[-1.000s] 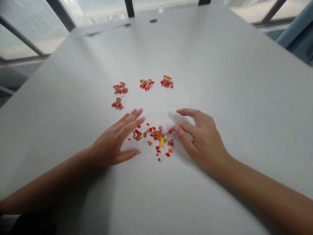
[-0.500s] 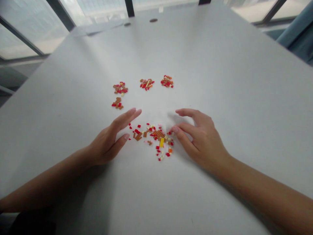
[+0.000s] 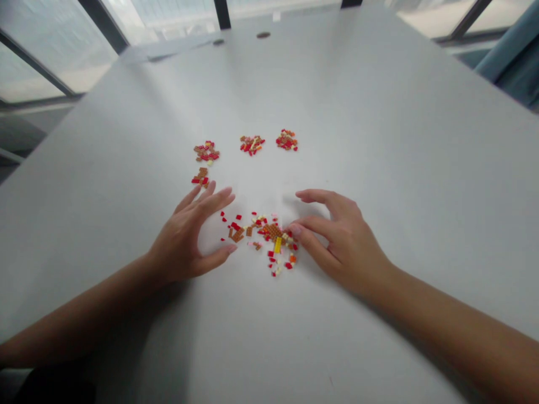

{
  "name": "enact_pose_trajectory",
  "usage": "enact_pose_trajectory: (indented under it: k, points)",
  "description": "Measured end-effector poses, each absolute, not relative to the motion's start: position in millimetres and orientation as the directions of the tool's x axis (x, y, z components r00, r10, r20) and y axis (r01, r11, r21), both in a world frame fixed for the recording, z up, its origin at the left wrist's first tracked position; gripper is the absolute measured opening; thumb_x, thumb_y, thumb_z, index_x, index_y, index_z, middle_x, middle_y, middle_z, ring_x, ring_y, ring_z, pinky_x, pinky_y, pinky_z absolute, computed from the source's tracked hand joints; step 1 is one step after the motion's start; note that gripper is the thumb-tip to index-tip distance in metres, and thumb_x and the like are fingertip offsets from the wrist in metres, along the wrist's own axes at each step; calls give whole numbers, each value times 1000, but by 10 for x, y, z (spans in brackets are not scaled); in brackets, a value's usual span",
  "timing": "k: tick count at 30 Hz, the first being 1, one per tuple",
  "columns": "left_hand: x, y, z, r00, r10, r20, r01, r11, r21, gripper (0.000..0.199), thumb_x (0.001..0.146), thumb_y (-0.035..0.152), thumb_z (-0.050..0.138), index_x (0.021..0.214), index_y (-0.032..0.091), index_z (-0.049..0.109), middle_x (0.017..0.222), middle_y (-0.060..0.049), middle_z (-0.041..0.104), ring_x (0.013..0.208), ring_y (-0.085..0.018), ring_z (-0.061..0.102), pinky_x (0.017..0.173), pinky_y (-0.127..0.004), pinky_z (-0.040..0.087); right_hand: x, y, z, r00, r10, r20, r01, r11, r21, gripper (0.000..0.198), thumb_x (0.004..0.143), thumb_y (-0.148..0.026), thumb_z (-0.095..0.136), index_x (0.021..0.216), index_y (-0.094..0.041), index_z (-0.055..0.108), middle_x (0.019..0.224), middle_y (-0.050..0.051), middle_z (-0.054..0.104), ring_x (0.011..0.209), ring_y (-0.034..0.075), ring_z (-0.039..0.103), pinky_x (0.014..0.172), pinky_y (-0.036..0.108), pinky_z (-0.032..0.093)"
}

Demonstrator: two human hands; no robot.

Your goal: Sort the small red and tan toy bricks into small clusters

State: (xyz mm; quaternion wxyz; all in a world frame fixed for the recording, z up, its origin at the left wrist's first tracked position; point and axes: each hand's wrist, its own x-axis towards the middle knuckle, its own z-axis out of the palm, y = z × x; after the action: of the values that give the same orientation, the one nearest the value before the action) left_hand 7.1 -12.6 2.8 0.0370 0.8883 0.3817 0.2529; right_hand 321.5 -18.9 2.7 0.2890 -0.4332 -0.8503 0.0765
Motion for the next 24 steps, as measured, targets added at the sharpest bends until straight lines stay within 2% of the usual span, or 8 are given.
enact_pose_trajectory:
  k: [3,5,9,12,15,19,21,24]
  points:
    - [85,-134,52,519,704,485,713,-669,209,63,95,45,65,150,15,51,140,-19,73,151,-39,53,128,-60,41,3212,-192,8,-462,774,432,680,622,-387,28,107,-40,57,111,-34,84,138,11,71,122,31,71,105,53,58]
    - [96,-139,53,491,691,530,737,-654,171,57,95,45,66,144,17,56,132,-15,78,146,-37,59,128,-62,40,3203,-188,-45,-456,766,453,685,627,-371,31,108,-39,54,121,-34,82,141,12,69,127,32,69,107,54,56]
    - [109,-159,28,499,648,576,730,-672,123,46,95,39,67,136,19,63,115,-11,84,131,-36,72,131,-68,34,3168,-178,-158,-515,725,457,705,662,-256,41,110,-40,46,139,-33,74,154,16,59,139,37,61,109,61,53]
    - [102,-167,13,531,636,560,695,-705,141,45,94,35,70,135,19,66,116,-11,84,125,-36,75,131,-70,33,3151,-179,-178,-567,709,419,713,677,-182,44,110,-41,44,144,-31,71,160,20,54,147,39,54,113,65,50]
    - [90,-156,17,600,620,506,621,-759,193,49,95,28,70,143,21,63,125,-10,82,131,-34,72,132,-66,33,3157,-186,-155,-582,705,406,695,690,-202,43,110,-40,44,143,-34,71,162,17,52,149,37,52,117,66,45]
    - [81,-138,41,682,589,433,541,-805,243,54,98,22,64,151,21,57,138,-12,76,149,-32,57,134,-62,32,3174,-186,-132,-539,722,433,674,679,-292,42,109,-39,47,142,-35,72,160,15,56,145,36,56,118,64,45]
    - [81,-135,53,688,590,423,537,-805,250,55,98,21,63,153,21,56,140,-11,75,153,-31,52,134,-61,32,3175,-183,-132,-522,738,427,681,662,-313,42,108,-39,47,142,-33,72,158,16,58,143,37,57,116,63,47]
    - [83,-136,61,656,597,462,561,-795,231,53,97,19,63,150,23,57,136,-10,77,151,-30,55,133,-59,34,3169,-180,-138,-526,729,437,677,671,-302,41,109,-39,47,140,-31,73,155,17,59,142,36,59,114,61,49]
